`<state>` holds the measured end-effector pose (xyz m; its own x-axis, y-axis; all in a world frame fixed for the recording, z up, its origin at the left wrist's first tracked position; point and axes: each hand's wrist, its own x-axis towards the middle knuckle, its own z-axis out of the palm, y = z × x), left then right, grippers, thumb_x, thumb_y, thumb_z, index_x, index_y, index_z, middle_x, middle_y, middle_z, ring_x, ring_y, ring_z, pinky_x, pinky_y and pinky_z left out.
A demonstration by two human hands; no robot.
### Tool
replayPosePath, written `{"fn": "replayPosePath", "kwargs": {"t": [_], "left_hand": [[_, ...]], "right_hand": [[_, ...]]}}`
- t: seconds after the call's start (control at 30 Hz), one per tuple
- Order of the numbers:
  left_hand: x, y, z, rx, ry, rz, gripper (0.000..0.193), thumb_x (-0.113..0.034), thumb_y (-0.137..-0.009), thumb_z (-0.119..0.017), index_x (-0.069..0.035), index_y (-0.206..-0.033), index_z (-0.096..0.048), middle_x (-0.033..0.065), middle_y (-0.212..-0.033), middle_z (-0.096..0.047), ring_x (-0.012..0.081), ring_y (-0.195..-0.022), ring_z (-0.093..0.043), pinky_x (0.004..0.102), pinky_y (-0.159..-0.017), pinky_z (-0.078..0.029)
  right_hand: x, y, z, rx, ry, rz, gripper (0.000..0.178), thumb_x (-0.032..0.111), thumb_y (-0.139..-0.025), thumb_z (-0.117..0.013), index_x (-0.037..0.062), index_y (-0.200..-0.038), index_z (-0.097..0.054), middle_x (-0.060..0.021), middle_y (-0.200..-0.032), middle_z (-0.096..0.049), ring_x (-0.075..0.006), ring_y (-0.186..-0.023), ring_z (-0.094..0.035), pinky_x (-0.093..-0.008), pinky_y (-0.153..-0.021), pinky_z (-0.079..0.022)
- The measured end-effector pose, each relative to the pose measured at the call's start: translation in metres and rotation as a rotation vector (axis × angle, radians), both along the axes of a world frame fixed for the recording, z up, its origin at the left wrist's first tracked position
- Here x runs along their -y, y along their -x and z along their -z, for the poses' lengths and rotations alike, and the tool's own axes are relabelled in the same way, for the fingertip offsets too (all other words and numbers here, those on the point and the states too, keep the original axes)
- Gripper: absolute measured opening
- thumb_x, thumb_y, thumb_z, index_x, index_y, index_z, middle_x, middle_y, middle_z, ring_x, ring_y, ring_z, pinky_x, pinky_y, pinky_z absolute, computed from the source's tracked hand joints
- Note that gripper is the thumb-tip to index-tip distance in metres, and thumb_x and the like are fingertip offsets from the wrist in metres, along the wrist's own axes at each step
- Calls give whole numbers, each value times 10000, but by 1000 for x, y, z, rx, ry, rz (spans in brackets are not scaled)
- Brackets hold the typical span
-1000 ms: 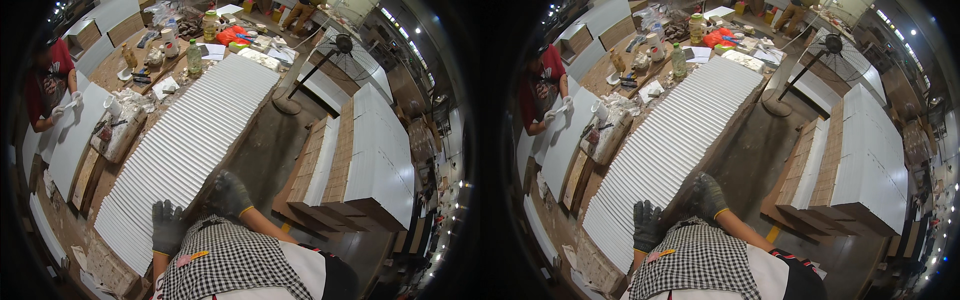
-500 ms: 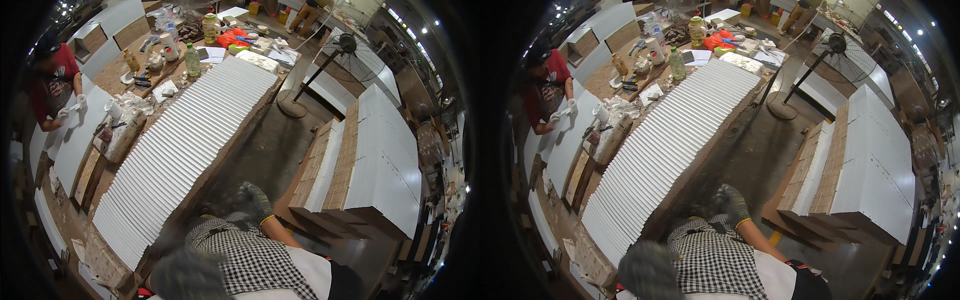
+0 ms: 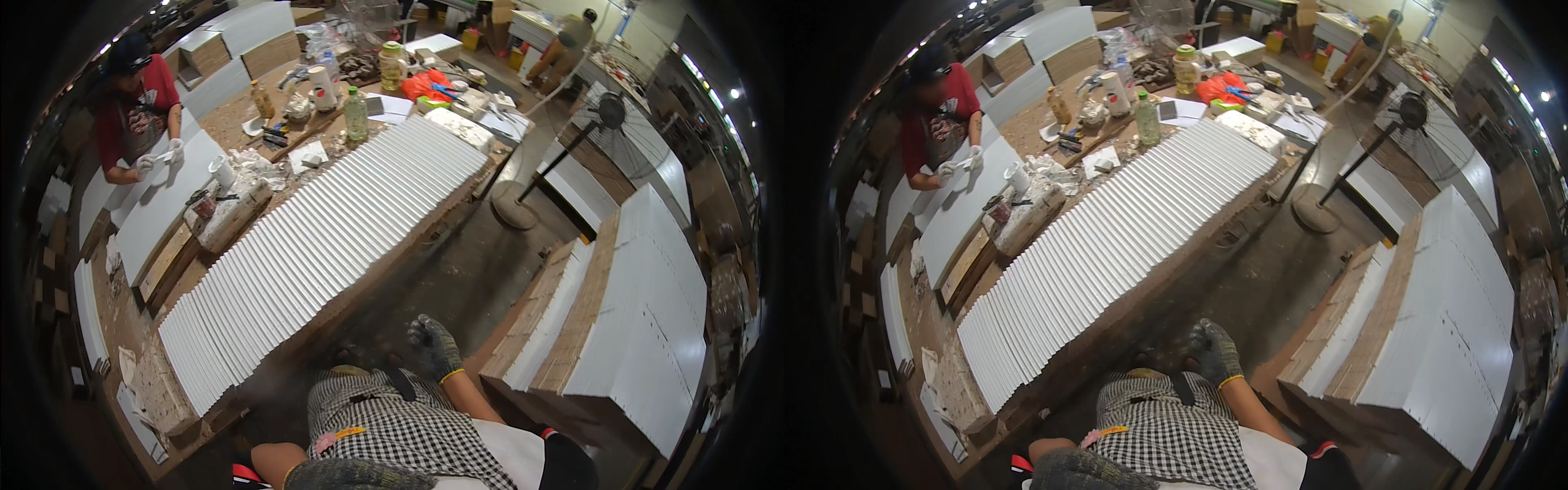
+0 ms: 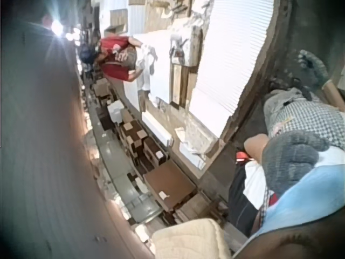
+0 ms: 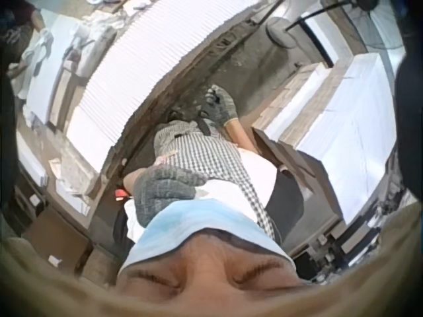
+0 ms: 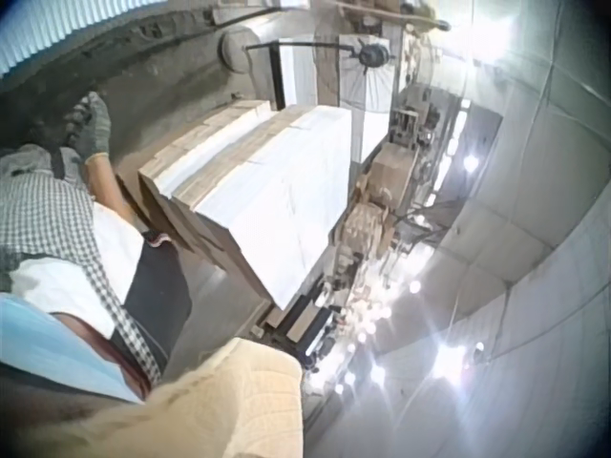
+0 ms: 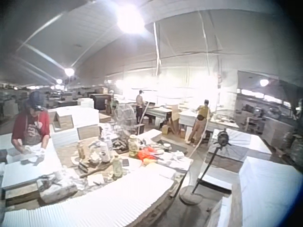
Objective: The person wipes a long white corrugated panel on a workbench with a cloth, repeatedly moving along its length. Another worker in the background also wipes a flat white panel. The camera wearer continues wiping the same panel multiple times throughout the clip.
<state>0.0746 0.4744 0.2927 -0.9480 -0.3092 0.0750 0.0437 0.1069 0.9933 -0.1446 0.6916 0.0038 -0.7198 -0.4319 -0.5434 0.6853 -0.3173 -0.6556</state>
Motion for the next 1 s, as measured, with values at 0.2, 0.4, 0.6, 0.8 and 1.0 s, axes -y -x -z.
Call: {"fn": "replayPosePath", "kwargs": {"t": [0.2,0.4,0.6,0.8,1.0], "left_hand": [[-16,-20,-9,1,-60,-123,483,-340,-925,-798,-34,-1291,-720,236,-1336,-671,409,-1303,-601,585,-1200,-436],[-2,-32,-18,-12,-86,-166,471,-335,-933,-793,-30,-1285,-721,230,-1318,-677,401,-1290,-609,578,-1198,-441],[39,-28,-9,-62,-108,-194,459,-330,-942,-788,-26,-1279,-722,224,-1300,-682,393,-1276,-617,571,-1195,-447],[88,-47,-21,-83,-117,-198,447,-325,-950,-782,-22,-1273,-723,217,-1281,-688,386,-1262,-625,564,-1193,-452],[119,-20,-20,-191,-145,-137,435,-320,-959,-777,-18,-1267,-724,211,-1263,-694,378,-1249,-633,557,-1191,-457]], "right_hand": [[13,43,-14,231,219,-49,40,120,-1072,-649,104,-1035,-653,-13,-910,-610,-148,-814,-592,-277,-717,-525],[53,74,-36,167,264,-73,53,110,-1074,-652,87,-1101,-691,-38,-963,-675,-158,-831,-627,-301,-736,-537],[85,101,-35,97,253,8,154,142,-1082,-660,50,-1198,-701,-67,-1039,-722,-188,-906,-676,-335,-851,-601],[119,109,-51,65,237,-63,101,179,-1075,-676,78,-1080,-677,-24,-931,-627,-156,-818,-584,-307,-739,-529],[165,99,-98,-179,111,-102,254,241,-1095,-670,48,-1257,-704,-71,-1119,-730,-178,-950,-686,-315,-815,-577]]}}
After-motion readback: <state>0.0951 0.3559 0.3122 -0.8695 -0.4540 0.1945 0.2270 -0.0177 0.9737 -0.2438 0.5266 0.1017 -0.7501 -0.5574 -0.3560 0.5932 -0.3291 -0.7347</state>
